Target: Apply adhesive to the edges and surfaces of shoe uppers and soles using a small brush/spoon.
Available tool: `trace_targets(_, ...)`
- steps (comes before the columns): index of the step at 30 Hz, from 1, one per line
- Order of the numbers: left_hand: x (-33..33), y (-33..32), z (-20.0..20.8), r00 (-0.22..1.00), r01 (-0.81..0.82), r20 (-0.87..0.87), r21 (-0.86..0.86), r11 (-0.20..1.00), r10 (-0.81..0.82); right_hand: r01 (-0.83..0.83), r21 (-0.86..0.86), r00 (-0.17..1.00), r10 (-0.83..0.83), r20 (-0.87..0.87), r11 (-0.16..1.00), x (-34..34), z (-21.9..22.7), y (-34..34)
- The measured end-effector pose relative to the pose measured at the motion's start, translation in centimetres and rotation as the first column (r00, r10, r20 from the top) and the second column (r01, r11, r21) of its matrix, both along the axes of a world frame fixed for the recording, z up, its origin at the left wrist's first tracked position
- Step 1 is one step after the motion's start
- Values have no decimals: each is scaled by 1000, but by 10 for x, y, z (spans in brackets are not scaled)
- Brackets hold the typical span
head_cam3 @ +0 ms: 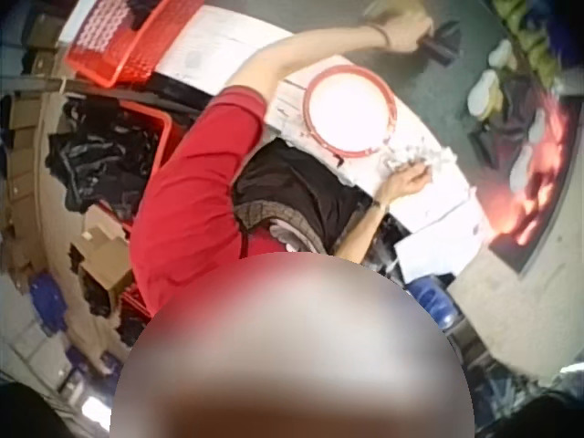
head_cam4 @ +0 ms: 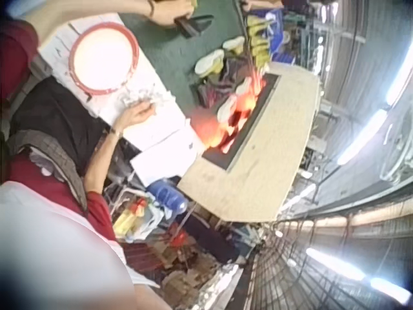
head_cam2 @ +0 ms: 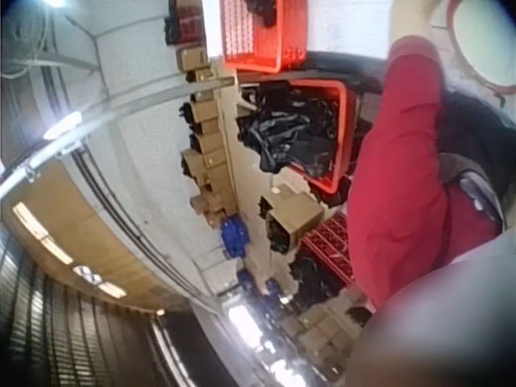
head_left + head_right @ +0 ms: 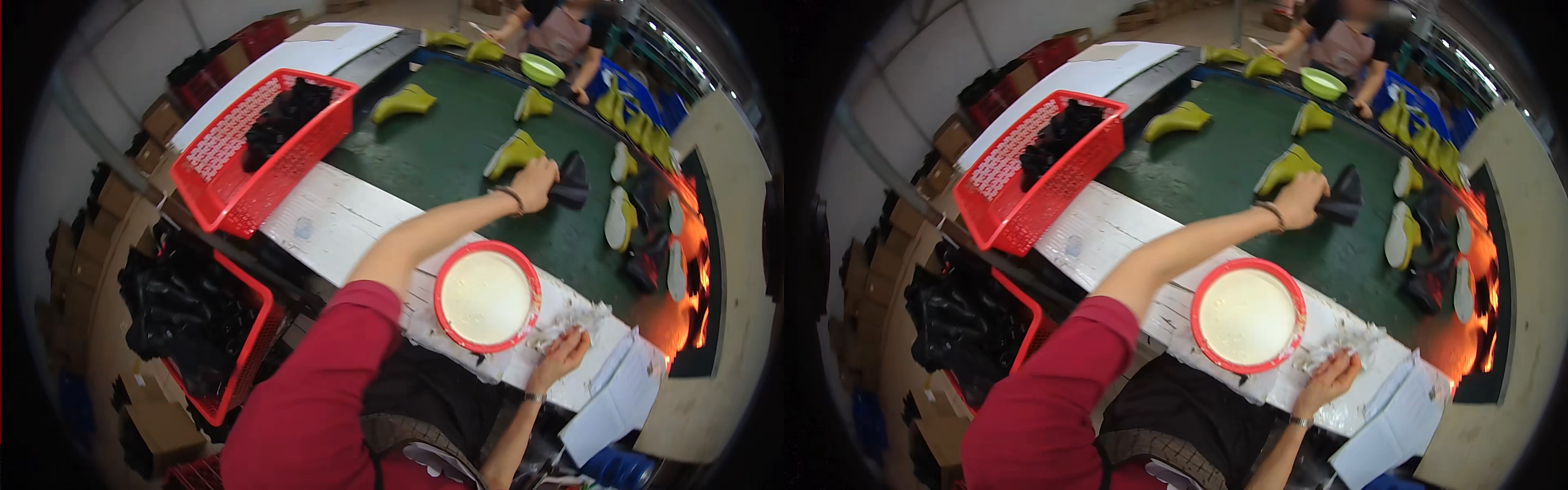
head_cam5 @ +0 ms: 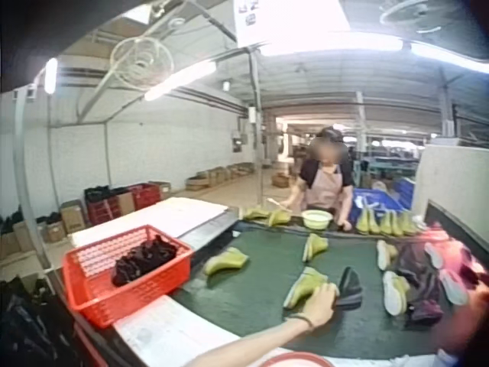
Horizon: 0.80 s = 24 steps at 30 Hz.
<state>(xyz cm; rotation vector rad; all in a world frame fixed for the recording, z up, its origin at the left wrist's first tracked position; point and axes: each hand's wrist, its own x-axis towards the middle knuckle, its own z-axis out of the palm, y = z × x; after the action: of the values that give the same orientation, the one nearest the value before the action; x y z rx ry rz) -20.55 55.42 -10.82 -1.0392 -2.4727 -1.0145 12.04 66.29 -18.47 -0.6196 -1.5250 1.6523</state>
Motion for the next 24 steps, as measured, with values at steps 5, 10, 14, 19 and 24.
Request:
trace_targets(5, -7, -22, -23, 997, 17, 74, -245, 969, 1, 7, 15, 1000, -7, 16, 1000, 0, -2, -1)
trace_targets(10, -2, -174, 50, 846, -56, -525, 96, 994, 99, -27, 24, 999, 27, 23, 999, 1, -2, 1)
trace_targets(14, 18, -373, 88, 468, -676, -612, 217, 704, 638, -11, -14, 1000, 11, 17, 1000, 1, -3, 2)
trace_targets(19, 47, -551, 55, 272, -952, 80, -120, 280, 959, -40, 20, 999, 40, -12, 999, 0, -7, 4)
trace_targets(24, 47, -570, 47, 412, -909, 677, 266, 320, 610, -48, 51, 998, 49, -29, 998, 0, -10, 5)
